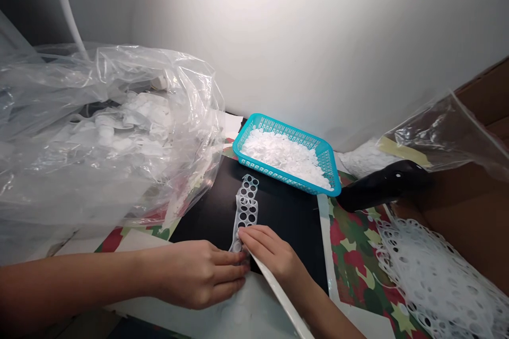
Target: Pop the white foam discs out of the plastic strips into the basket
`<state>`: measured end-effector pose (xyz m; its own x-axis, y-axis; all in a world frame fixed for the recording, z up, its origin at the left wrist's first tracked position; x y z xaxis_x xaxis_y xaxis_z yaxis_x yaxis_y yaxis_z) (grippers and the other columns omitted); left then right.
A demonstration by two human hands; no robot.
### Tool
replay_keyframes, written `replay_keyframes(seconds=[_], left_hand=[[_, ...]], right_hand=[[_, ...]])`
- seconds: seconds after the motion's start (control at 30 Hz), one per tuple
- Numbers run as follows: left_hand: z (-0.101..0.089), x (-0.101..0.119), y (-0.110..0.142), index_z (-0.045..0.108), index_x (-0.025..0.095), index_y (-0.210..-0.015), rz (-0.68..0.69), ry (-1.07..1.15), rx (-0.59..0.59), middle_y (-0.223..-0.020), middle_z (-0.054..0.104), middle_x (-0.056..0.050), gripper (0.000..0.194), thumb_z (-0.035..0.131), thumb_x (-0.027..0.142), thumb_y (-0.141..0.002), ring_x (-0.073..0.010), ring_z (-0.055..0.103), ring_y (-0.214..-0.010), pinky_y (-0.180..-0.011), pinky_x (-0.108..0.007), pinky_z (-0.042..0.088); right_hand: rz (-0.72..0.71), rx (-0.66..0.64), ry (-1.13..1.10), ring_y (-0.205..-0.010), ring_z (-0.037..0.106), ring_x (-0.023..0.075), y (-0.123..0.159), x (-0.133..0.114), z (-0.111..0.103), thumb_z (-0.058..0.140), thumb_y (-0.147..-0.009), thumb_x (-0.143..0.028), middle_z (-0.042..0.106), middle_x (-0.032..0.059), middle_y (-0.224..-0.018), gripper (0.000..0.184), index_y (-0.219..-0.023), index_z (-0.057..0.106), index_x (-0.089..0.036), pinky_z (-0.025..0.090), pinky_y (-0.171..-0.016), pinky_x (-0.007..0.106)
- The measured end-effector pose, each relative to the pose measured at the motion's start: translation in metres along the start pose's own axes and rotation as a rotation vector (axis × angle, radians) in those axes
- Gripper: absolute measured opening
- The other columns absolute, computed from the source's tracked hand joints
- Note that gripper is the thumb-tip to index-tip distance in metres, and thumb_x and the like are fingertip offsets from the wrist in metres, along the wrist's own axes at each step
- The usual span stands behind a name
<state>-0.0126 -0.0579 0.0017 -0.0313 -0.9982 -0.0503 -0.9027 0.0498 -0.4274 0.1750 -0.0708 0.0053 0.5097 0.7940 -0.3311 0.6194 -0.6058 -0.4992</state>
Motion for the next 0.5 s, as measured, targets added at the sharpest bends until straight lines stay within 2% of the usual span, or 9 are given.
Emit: replay_keyframes(seconds=[0.13,0.23,0.37,0.5], left_hand=[[0.001,0.000,0.001,0.066,0.008,-0.099,-0.007,-0.001,0.009,-0.103,0.068,-0.011,0.019,0.051,0.008,-0.088,-0.0223,0.062,-0.103,-0.065,-0.027,0.052],[0.002,-0.001,0.001,0.067,0.008,-0.098,-0.011,0.000,0.012,-0.104,0.069,-0.012,0.018,0.051,0.009,-0.088,-0.0223,0.062,-0.105,-0.069,-0.027,0.053],[0.003,-0.002,0.002,0.067,0.009,-0.096,-0.007,0.015,0.009,-0.107,0.069,-0.010,0.018,0.050,0.010,-0.089,-0.0200,0.062,-0.104,-0.075,-0.026,0.054],[0.002,-0.003,0.002,0.067,0.010,-0.095,-0.020,0.025,0.006,-0.105,0.068,-0.010,0.018,0.050,0.009,-0.090,-0.0180,0.062,-0.103,-0.074,-0.024,0.053]], right_hand=[[0.102,0.034,0.000,-0.098,0.067,0.0200,-0.004,-0.001,-0.001,0.042,-0.097,-0.011,0.071,0.0107,-0.104,0.032,-0.122,0.060,-0.016,0.059,-0.084,0.032],[0.183,0.008,-0.065,-0.096,0.067,0.0191,-0.008,-0.001,-0.005,0.041,-0.097,-0.014,0.072,0.0095,-0.102,0.029,-0.116,0.063,-0.017,0.059,-0.081,0.031],[0.159,-0.081,-0.236,-0.101,0.066,0.0198,-0.009,0.003,-0.011,0.046,-0.095,-0.013,0.072,0.0099,-0.106,0.026,-0.113,0.064,-0.017,0.058,-0.087,0.034],[0.151,-0.131,-0.300,-0.108,0.065,0.0205,-0.008,0.007,-0.015,0.050,-0.094,-0.012,0.073,0.0104,-0.107,0.025,-0.114,0.065,-0.016,0.056,-0.092,0.036]])
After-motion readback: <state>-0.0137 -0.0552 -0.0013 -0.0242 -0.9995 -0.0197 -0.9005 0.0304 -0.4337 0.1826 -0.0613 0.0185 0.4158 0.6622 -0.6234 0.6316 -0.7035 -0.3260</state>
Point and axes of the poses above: each hand's wrist, its own y-axis away from the middle knuckle, its own z-axis out of the palm, x = y × z, the point moved 2 cm from there along -y, towards the middle knuckle
